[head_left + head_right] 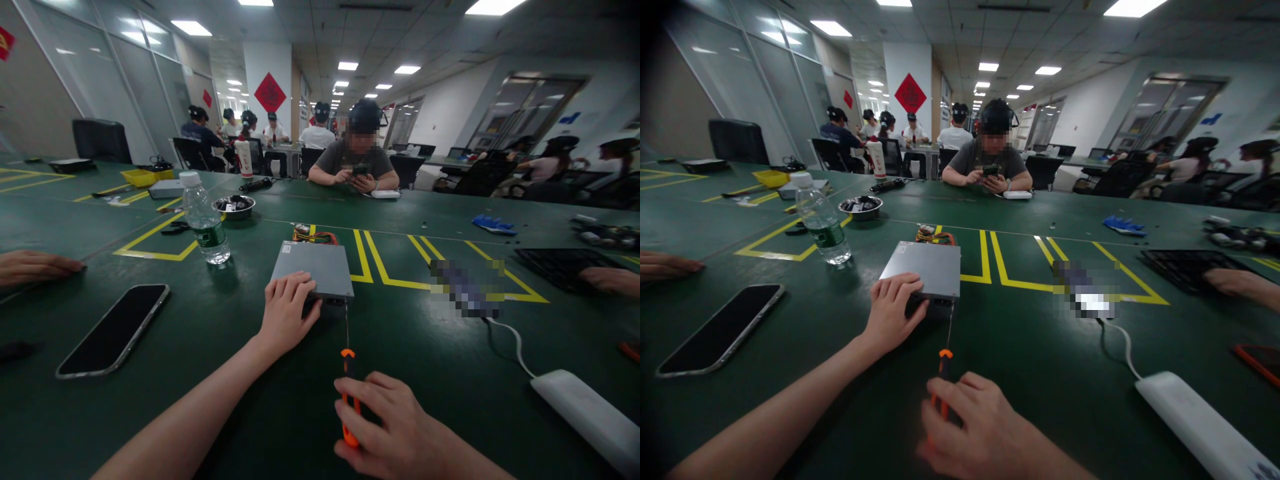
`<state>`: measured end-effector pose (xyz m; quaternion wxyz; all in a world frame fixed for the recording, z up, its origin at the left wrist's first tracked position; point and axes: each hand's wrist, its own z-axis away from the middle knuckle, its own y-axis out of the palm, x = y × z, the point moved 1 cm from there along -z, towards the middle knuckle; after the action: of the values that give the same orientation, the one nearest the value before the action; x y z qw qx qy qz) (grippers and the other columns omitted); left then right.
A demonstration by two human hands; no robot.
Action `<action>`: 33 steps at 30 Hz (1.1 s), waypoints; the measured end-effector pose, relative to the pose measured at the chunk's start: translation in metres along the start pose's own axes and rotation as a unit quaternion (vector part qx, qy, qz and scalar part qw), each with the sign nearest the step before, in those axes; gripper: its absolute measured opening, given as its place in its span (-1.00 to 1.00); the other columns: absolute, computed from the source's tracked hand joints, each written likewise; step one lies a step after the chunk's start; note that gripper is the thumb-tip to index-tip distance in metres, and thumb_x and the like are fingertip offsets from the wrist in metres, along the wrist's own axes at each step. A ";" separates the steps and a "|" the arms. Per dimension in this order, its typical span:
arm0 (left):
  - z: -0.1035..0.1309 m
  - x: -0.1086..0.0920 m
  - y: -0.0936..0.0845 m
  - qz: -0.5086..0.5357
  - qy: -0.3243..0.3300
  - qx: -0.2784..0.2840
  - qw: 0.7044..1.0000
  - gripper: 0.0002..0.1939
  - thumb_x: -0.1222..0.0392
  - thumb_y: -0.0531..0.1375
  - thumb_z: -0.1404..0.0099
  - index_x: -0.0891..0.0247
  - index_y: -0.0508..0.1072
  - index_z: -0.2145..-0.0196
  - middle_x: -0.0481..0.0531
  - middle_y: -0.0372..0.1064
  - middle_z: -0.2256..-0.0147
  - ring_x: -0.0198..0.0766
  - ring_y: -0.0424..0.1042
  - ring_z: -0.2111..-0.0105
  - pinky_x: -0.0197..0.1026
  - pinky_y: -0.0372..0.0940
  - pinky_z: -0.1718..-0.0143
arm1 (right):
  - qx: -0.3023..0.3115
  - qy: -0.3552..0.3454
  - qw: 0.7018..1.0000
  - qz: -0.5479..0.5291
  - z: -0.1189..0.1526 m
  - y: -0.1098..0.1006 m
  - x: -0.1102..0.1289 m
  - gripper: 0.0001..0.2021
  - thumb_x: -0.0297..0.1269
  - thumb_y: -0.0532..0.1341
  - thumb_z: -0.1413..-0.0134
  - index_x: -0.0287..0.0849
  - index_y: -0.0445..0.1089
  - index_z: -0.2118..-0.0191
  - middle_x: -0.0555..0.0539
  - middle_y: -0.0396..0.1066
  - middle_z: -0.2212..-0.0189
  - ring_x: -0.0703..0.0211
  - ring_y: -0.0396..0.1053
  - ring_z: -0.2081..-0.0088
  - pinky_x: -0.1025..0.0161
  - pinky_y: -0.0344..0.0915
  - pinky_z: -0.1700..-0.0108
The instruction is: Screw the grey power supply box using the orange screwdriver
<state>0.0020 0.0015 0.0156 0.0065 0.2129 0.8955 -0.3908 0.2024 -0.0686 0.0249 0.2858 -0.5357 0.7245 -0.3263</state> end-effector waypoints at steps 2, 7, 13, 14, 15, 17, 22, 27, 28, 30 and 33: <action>0.000 0.000 0.000 0.000 0.000 -0.002 1.000 -0.76 0.13 0.10 -0.21 0.18 0.29 0.15 0.06 0.32 0.06 -0.12 0.23 0.01 -0.02 0.02 0.05 | 0.019 -0.006 1.000 0.010 0.000 -0.002 0.000 -0.76 -0.21 0.10 -0.12 -0.25 0.34 0.17 -0.22 0.43 0.27 0.24 0.39 0.45 0.26 0.30 0.40; 0.001 0.001 0.001 -0.001 0.000 -0.001 1.000 -0.77 0.13 0.10 -0.21 0.17 0.28 0.16 0.06 0.31 0.05 -0.13 0.23 0.01 -0.02 0.02 0.04 | -0.029 -0.005 0.999 0.014 0.001 -0.004 0.000 -0.73 -0.15 0.14 -0.12 -0.30 0.34 0.23 -0.22 0.44 0.33 0.24 0.39 0.40 0.29 0.33 0.32; 0.000 0.000 0.000 -0.001 0.003 -0.007 1.000 -0.77 0.14 0.10 -0.20 0.17 0.28 0.16 0.06 0.32 0.06 -0.12 0.23 0.01 -0.02 0.02 0.05 | -0.045 0.012 0.999 0.020 0.004 -0.004 0.000 -0.77 -0.16 0.17 -0.09 -0.26 0.28 0.30 -0.21 0.44 0.31 0.25 0.41 0.38 0.30 0.34 0.29; 0.000 0.000 0.000 0.000 0.002 -0.008 1.000 -0.77 0.14 0.10 -0.20 0.17 0.28 0.16 0.06 0.32 0.06 -0.12 0.23 0.02 -0.02 0.02 0.05 | -0.043 0.010 0.999 0.019 0.004 -0.004 0.000 -0.74 -0.13 0.16 -0.10 -0.27 0.28 0.28 -0.22 0.44 0.30 0.23 0.41 0.36 0.30 0.35 0.28; 0.000 0.000 0.000 0.000 0.001 -0.007 1.000 -0.77 0.14 0.10 -0.21 0.17 0.28 0.16 0.06 0.32 0.06 -0.12 0.24 0.01 -0.02 0.02 0.05 | -0.039 0.009 0.999 0.016 0.003 -0.005 0.000 -0.72 -0.12 0.13 -0.12 -0.29 0.28 0.25 -0.24 0.44 0.29 0.21 0.42 0.33 0.29 0.35 0.27; 0.000 0.000 0.000 0.000 0.002 -0.006 1.000 -0.78 0.14 0.10 -0.21 0.17 0.28 0.16 0.07 0.32 0.06 -0.13 0.24 0.01 -0.02 0.01 0.05 | -0.022 0.003 1.000 0.013 0.001 -0.006 0.001 -0.72 -0.16 0.06 -0.17 -0.31 0.29 0.20 -0.27 0.44 0.27 0.18 0.42 0.27 0.27 0.36 0.26; 0.000 0.000 0.000 0.000 0.001 -0.004 1.000 -0.77 0.13 0.09 -0.21 0.16 0.28 0.16 0.07 0.32 0.06 -0.13 0.24 0.01 -0.02 0.02 0.05 | 0.031 -0.002 0.999 0.026 -0.002 -0.004 0.001 -0.75 -0.22 0.05 -0.17 -0.24 0.35 0.14 -0.23 0.44 0.28 0.18 0.43 0.37 0.22 0.37 0.30; 0.000 0.000 -0.001 0.002 0.002 -0.004 1.000 -0.78 0.14 0.09 -0.21 0.17 0.28 0.16 0.07 0.32 0.05 -0.13 0.23 0.01 -0.02 0.02 0.05 | -0.016 -0.001 1.000 0.026 0.004 0.000 0.002 -0.80 -0.22 0.14 -0.11 -0.29 0.33 0.32 -0.28 0.44 0.26 0.21 0.42 0.40 0.26 0.36 0.30; 0.000 0.000 -0.001 0.002 0.002 -0.004 1.000 -0.78 0.13 0.09 -0.22 0.17 0.28 0.16 0.07 0.31 0.05 -0.13 0.24 0.02 -0.02 0.02 0.05 | -0.022 0.003 1.000 0.019 0.005 0.000 0.002 -0.81 -0.23 0.14 -0.11 -0.30 0.31 0.31 -0.29 0.44 0.25 0.20 0.43 0.37 0.27 0.36 0.29; -0.001 0.000 -0.001 0.001 0.002 -0.004 1.000 -0.78 0.13 0.09 -0.22 0.17 0.28 0.16 0.07 0.32 0.05 -0.12 0.24 0.02 -0.02 0.02 0.06 | -0.023 0.014 1.000 0.004 0.005 0.000 0.002 -0.79 -0.22 0.12 -0.12 -0.31 0.28 0.26 -0.30 0.44 0.24 0.17 0.43 0.31 0.26 0.36 0.28; -0.001 -0.001 -0.001 -0.002 0.001 -0.003 1.000 -0.78 0.13 0.09 -0.21 0.17 0.28 0.16 0.07 0.32 0.06 -0.12 0.24 0.02 -0.01 0.02 0.05 | 0.009 0.024 1.000 0.005 0.001 -0.002 0.002 -0.74 -0.21 0.02 -0.16 -0.29 0.28 0.15 -0.28 0.43 0.23 0.15 0.43 0.29 0.23 0.37 0.29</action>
<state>0.0022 0.0011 0.0170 0.0056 0.2110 0.8971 -0.3883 0.2036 -0.0711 0.0257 0.2750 -0.5218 0.7305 -0.3442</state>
